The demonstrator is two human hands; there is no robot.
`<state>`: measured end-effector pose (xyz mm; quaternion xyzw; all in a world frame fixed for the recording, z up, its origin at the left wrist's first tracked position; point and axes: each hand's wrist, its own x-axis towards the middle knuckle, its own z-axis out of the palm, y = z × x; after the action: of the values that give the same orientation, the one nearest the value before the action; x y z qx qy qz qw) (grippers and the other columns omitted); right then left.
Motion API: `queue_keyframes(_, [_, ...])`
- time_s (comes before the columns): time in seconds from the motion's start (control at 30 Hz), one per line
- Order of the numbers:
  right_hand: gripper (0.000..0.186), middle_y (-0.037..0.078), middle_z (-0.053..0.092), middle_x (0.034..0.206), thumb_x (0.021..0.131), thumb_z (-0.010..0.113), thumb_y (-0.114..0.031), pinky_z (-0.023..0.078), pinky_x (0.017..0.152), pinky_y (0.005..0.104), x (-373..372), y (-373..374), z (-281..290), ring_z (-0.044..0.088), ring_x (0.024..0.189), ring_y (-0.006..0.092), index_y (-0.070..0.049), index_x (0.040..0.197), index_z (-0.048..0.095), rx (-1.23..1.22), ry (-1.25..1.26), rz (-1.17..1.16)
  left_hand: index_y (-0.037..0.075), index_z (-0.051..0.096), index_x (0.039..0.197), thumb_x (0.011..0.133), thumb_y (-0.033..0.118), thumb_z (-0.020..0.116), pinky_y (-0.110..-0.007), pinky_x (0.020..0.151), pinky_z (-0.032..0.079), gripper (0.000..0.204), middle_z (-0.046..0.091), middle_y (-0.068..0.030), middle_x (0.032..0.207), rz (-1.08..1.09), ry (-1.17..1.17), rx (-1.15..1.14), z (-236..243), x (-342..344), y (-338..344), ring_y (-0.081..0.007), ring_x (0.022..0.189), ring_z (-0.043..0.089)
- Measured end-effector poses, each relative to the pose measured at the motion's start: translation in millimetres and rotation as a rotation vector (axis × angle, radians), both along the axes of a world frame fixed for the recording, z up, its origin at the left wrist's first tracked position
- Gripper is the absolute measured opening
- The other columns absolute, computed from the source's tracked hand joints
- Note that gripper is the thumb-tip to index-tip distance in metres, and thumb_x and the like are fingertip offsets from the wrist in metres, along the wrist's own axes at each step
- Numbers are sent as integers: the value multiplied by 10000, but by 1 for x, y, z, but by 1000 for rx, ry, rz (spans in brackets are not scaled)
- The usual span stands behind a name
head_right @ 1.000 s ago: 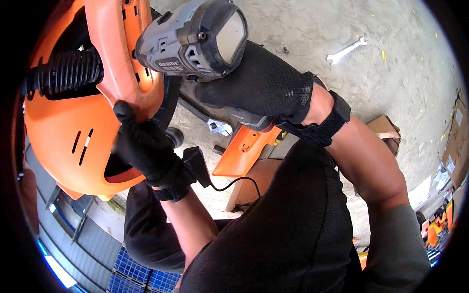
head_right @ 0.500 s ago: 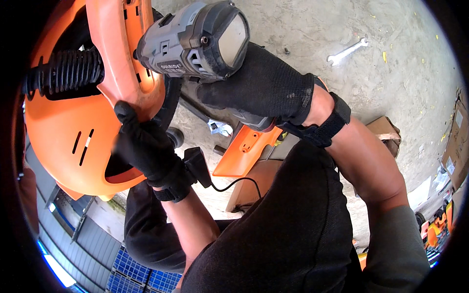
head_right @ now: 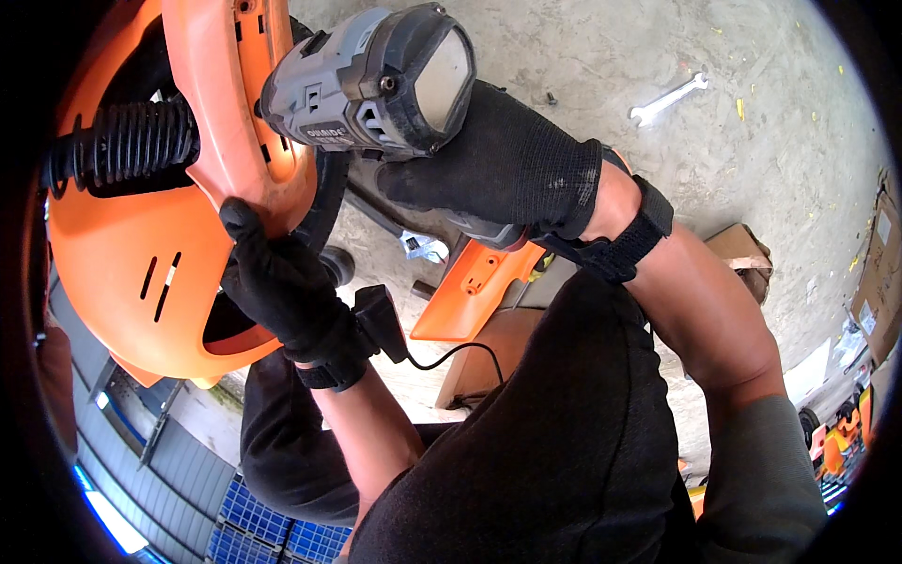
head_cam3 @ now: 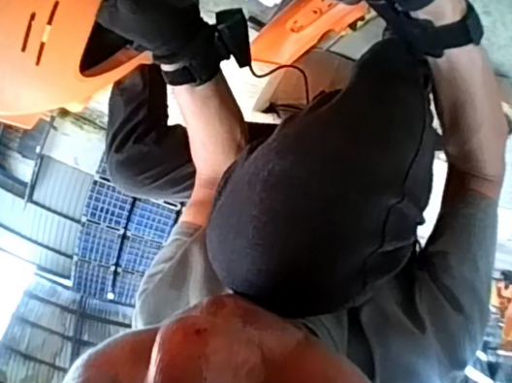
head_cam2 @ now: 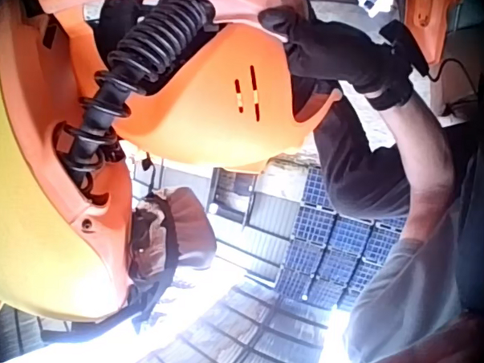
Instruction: The person aligns an orange fairing panel onto the front of a motorcycle and secures it by hand before using a power drill to drive in screws.
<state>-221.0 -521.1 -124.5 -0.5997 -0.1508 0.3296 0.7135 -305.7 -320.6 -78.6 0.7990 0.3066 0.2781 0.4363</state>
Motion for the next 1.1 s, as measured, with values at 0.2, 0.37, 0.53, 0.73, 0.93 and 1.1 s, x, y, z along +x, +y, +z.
queue_keyframes(0.2, [346,147,690,981,830,697,-193,536,820,343,2,0,0,666,878,239,-16,1120,629,-48,-77,30,38,595,1271,909,-51,551,-303,593,388,376,532,-96,740,-43,305,250,4,-14,8,-208,614,455])
queue_keyframes(0.37, [325,140,693,951,827,696,-188,541,794,340,2,-1,-4,665,830,244,-15,1095,637,-36,-104,3,34,586,1284,881,-78,545,-304,555,347,420,475,-93,678,-95,299,338,1,-17,12,-208,565,395])
queue_keyframes(0.53, [434,98,665,1053,794,748,-146,521,824,317,4,-1,-3,636,911,192,-30,1179,587,-113,-155,53,28,594,1266,889,-65,543,-307,535,329,391,418,-71,636,-203,315,560,0,-20,15,-205,543,358])
queue_keyframes(0.73, [518,100,648,1119,763,775,-131,509,856,315,15,-12,-18,627,971,204,-31,1221,554,-194,-580,33,60,551,684,938,267,648,-236,458,212,342,353,53,577,45,112,16,6,0,-4,-42,496,324])
queue_keyframes(0.93, [476,119,677,1046,750,771,-144,531,826,329,23,-12,-18,661,916,243,-39,1180,593,-218,-769,71,31,632,1053,944,99,595,-260,502,261,133,385,10,640,-19,96,90,5,-5,1,-102,541,339])
queue_keyframes(1.1, [405,141,701,950,764,764,-174,553,790,335,38,-10,-6,687,851,271,-60,1133,639,-117,-687,115,41,601,831,927,226,663,-221,493,257,218,440,52,636,48,29,-125,7,-1,-6,-40,532,370])
